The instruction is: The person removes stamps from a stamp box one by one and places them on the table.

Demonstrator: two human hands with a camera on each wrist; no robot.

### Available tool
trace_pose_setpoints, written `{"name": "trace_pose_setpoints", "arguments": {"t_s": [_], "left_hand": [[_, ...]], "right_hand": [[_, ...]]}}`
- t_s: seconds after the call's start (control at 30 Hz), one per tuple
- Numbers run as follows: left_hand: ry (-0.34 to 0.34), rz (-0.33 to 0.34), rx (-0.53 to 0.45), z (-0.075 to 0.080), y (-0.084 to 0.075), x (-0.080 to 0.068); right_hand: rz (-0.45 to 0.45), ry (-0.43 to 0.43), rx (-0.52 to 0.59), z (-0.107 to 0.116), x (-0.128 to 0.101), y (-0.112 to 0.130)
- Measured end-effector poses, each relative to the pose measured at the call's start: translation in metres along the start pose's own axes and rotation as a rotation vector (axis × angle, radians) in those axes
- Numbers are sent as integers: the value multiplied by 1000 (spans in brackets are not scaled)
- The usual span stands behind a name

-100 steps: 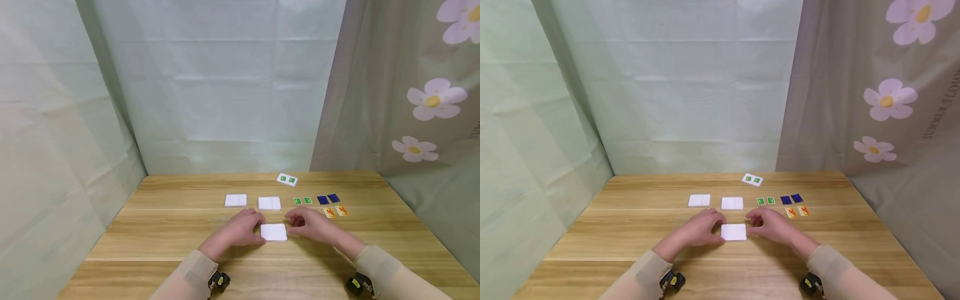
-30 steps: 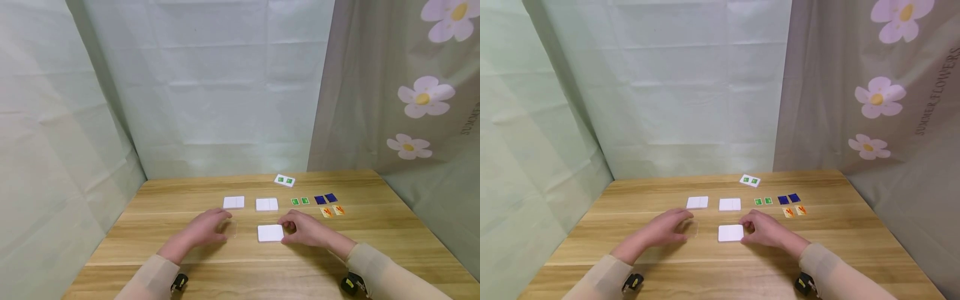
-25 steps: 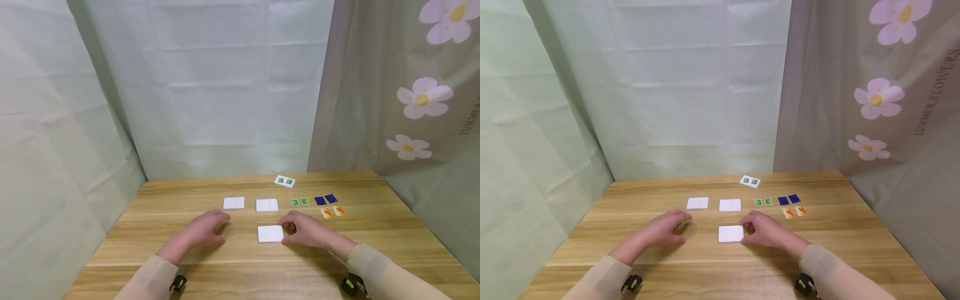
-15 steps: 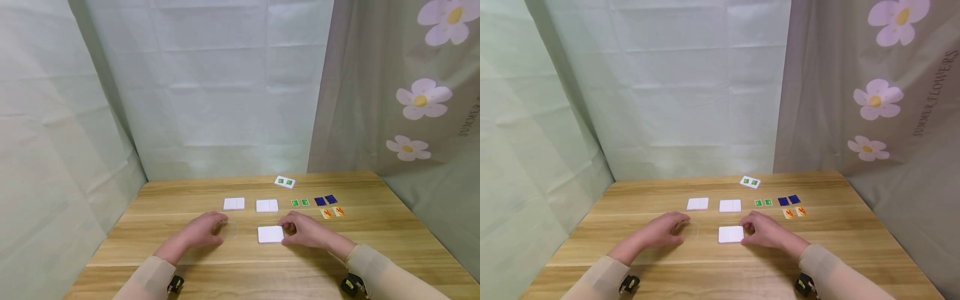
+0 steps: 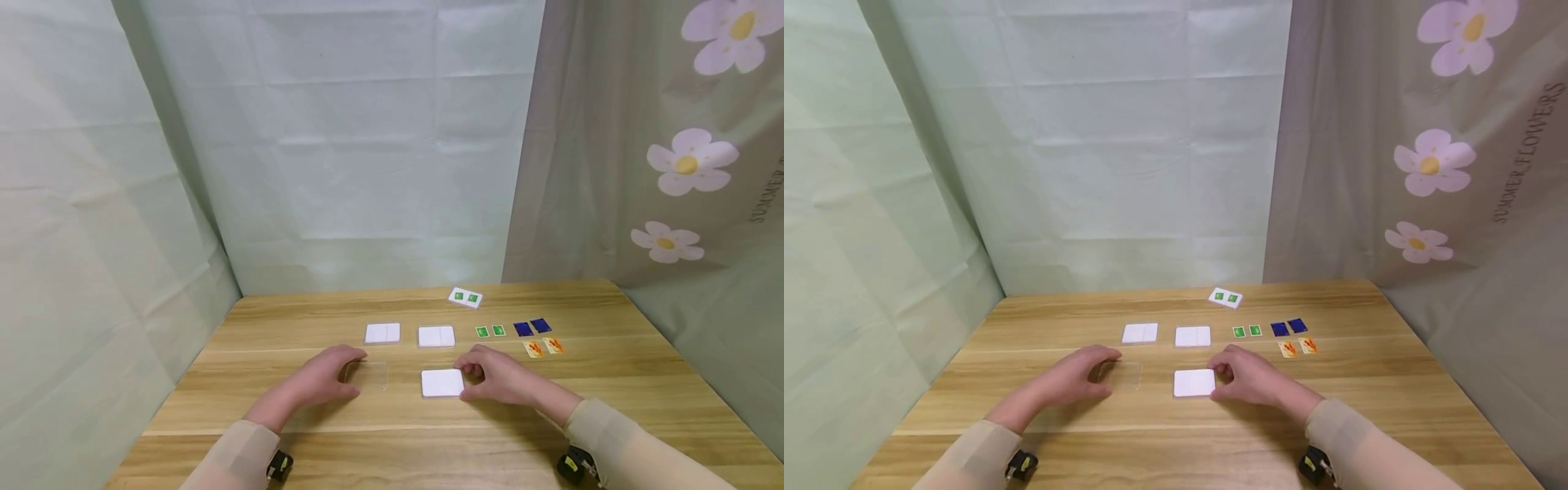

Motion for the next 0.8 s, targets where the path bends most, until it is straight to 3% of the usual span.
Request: {"name": "trace_pose_setpoints", "arguments": {"t_s": [0.43,0.67,0.8], "left_hand": [[-9,-3,-31,0,10,0],[-41,-35,23,1,0,3],[-44,-45,4,2,-9,6]], "right_hand": [[18,1,14,0,-1,1],[25,-6,7,0,-1,2],[21,-12,-14,0,-1,4]]}}
Point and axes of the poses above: each hand's wrist, its own x-axis towards the middle knuckle, its own z-axis out of the back of the hand, y = z × x, the point moved 5 cm from there along x, towards the middle knuckle, and after that the axes turned 3 degrees about z, right-handed, at the moved point
